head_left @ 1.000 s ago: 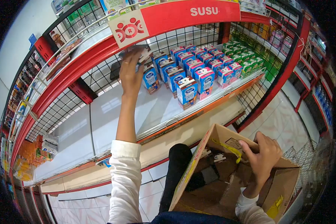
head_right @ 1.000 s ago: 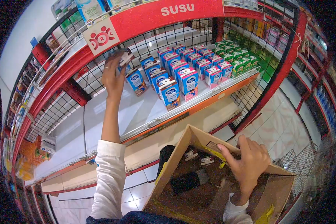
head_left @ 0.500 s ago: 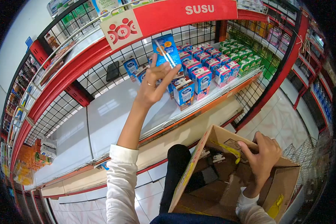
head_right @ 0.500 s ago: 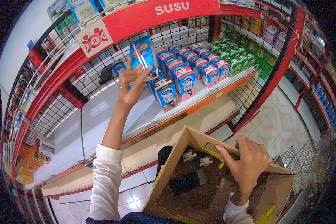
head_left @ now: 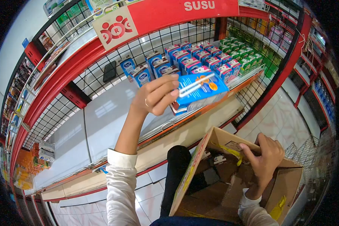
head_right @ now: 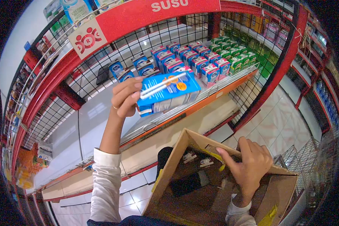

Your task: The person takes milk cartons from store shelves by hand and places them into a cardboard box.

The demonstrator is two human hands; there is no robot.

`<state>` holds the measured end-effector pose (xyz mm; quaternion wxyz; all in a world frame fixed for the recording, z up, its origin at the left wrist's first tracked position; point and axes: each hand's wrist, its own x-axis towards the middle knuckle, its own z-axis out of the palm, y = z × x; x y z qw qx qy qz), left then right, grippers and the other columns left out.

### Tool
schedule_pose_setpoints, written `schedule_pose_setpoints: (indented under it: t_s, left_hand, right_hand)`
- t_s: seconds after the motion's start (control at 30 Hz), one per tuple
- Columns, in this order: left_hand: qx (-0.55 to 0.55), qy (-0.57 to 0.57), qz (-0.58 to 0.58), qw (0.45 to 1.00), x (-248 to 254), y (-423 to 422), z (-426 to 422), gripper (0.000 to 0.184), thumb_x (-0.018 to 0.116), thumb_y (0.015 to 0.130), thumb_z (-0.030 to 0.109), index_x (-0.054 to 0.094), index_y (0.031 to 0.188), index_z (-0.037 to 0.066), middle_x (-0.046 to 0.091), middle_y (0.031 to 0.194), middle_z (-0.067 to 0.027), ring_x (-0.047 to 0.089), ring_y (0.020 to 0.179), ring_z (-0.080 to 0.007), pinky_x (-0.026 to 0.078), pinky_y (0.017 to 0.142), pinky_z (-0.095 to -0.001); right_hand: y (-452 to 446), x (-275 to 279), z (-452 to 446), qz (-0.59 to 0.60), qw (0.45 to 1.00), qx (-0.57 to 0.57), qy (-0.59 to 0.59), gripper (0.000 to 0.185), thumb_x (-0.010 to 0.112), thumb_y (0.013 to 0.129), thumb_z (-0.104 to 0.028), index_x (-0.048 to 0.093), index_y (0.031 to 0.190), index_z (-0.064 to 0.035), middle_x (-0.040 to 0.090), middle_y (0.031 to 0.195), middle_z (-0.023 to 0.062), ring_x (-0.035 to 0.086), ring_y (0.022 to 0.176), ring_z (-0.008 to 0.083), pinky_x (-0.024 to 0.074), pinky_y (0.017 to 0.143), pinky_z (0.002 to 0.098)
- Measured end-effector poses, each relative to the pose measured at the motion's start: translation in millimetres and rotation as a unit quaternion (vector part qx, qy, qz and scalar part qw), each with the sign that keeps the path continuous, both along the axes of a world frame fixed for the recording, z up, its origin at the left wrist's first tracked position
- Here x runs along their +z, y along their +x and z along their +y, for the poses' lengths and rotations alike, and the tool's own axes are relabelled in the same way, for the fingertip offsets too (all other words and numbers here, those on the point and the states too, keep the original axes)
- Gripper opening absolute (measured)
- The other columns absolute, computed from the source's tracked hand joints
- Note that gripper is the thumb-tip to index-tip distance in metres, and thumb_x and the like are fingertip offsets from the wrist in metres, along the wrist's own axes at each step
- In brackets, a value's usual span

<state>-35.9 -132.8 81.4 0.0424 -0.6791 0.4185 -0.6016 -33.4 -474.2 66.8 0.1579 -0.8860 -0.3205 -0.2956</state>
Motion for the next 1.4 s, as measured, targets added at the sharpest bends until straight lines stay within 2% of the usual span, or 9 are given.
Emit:
schedule_pose_setpoints:
  t_s: [0.07, 0.1, 0.53, 0.67, 0.8, 0.83, 1.0, 1.13, 1.4]
  left_hand:
    - [-0.032, 0.007, 0.061, 0.998, 1.4, -1.9, -1.7, 0.027, 0.066, 0.067, -0.005, 0.052, 0.091, -0.007, 0.060, 0.089, -0.0199, 0.064, 0.087, -0.0364, 0.059, 0.069, -0.0386]
    - [-0.038, -0.005, 0.064, 0.997, -1.5, -1.1, -4.0, 0.031, 0.059, 0.085, 0.009, 0.040, 0.107, -0.001, 0.056, 0.097, -0.0212, 0.064, 0.082, -0.0385, 0.058, 0.064, -0.0437]
    - [-0.119, -0.115, 0.178, 0.970, 11.3, -7.9, -18.1, 0.034, 0.063, 0.083, 0.016, 0.041, 0.106, 0.005, 0.059, 0.092, -0.0238, 0.063, 0.089, -0.0441, 0.054, 0.073, -0.0506]
    - [-0.245, -0.199, 0.154, 0.936, 14.7, -8.9, -25.6, 0.037, 0.068, 0.076, 0.010, 0.050, 0.108, 0.002, 0.059, 0.095, -0.0244, 0.062, 0.093, -0.0466, 0.052, 0.076, -0.0507]
    - [-0.310, -0.172, 0.357, 0.864, 12.8, -26.7, -43.6, 0.035, 0.068, 0.075, 0.009, 0.054, 0.106, 0.002, 0.059, 0.103, -0.0241, 0.056, 0.107, -0.0444, 0.043, 0.091, -0.0579]
    - [-0.219, -0.140, 0.406, 0.876, 13.5, -35.4, -53.0, 0.023, 0.057, 0.088, 0.024, 0.055, 0.105, 0.008, 0.062, 0.100, -0.0210, 0.060, 0.103, -0.0429, 0.039, 0.093, -0.0625]
    - [-0.130, 0.047, 0.282, 0.949, 7.4, -54.6, -99.0, 0.023, 0.063, 0.085, 0.021, 0.061, 0.097, 0.002, 0.062, 0.098, -0.0123, 0.062, 0.102, -0.0284, 0.044, 0.092, -0.0525]
    - [-0.059, 0.035, 0.316, 0.946, 9.5, -64.8, -107.1, 0.025, 0.064, 0.082, 0.021, 0.062, 0.097, 0.002, 0.061, 0.097, -0.0088, 0.062, 0.094, -0.0217, 0.046, 0.089, -0.0490]
    - [0.027, 0.158, 0.513, 0.843, 26.6, -50.9, -137.1, 0.013, 0.062, 0.073, 0.009, 0.056, 0.083, 0.005, 0.060, 0.082, -0.0056, 0.060, 0.085, -0.0207, 0.037, 0.091, -0.0387]
  right_hand:
    - [-0.1, 0.2, 0.1, 0.000, 1.000, 0.001, -0.001, 0.049, 0.075, 0.068, -0.041, 0.041, 0.064, -0.0053, 0.041, 0.052, 0.0084, 0.043, 0.048, 0.0268, 0.0312, 0.050, 0.0366]
    - [-1.0, 1.5, 0.5, 0.005, 1.000, -0.006, -0.006, 0.049, 0.075, 0.068, -0.040, 0.041, 0.064, -0.0052, 0.041, 0.052, 0.0085, 0.043, 0.048, 0.0268, 0.0312, 0.050, 0.0366]
    - [-1.4, 4.7, 9.5, 0.024, 0.999, -0.017, -0.022, 0.047, 0.074, 0.067, -0.039, 0.044, 0.066, -0.0042, 0.045, 0.055, 0.0098, 0.045, 0.051, 0.0290, 0.0327, 0.052, 0.0377]
    - [-1.1, 2.5, 9.2, 0.020, 0.999, -0.014, -0.022, 0.046, 0.074, 0.067, -0.040, 0.044, 0.066, -0.0044, 0.046, 0.057, 0.0098, 0.046, 0.052, 0.0293, 0.0328, 0.052, 0.0379]
    - [0.2, 2.4, 11.8, 0.015, 1.000, -0.011, -0.012, 0.046, 0.074, 0.066, -0.040, 0.044, 0.067, -0.0048, 0.046, 0.057, 0.0098, 0.047, 0.053, 0.0295, 0.0333, 0.052, 0.0385]
    - [1.2, 2.3, 12.1, 0.001, 1.000, -0.002, -0.013, 0.046, 0.074, 0.066, -0.040, 0.044, 0.067, -0.0049, 0.046, 0.057, 0.0096, 0.047, 0.053, 0.0295, 0.0334, 0.052, 0.0386]
    - [1.3, 3.1, 14.2, 0.022, 0.999, -0.015, -0.023, 0.048, 0.075, 0.066, -0.042, 0.044, 0.067, -0.0050, 0.045, 0.056, 0.0092, 0.047, 0.052, 0.0292, 0.0335, 0.051, 0.0384]
    - [1.4, 4.1, 13.7, 0.029, 0.999, -0.017, -0.029, 0.048, 0.075, 0.066, -0.043, 0.043, 0.066, -0.0054, 0.045, 0.056, 0.0091, 0.046, 0.053, 0.0292, 0.0332, 0.051, 0.0385]
    - [0.0, 0.3, 12.1, -0.006, 1.000, -0.008, -0.026, 0.047, 0.073, 0.068, -0.047, 0.046, 0.066, -0.0073, 0.048, 0.057, 0.0058, 0.051, 0.052, 0.0253, 0.0335, 0.050, 0.0368]
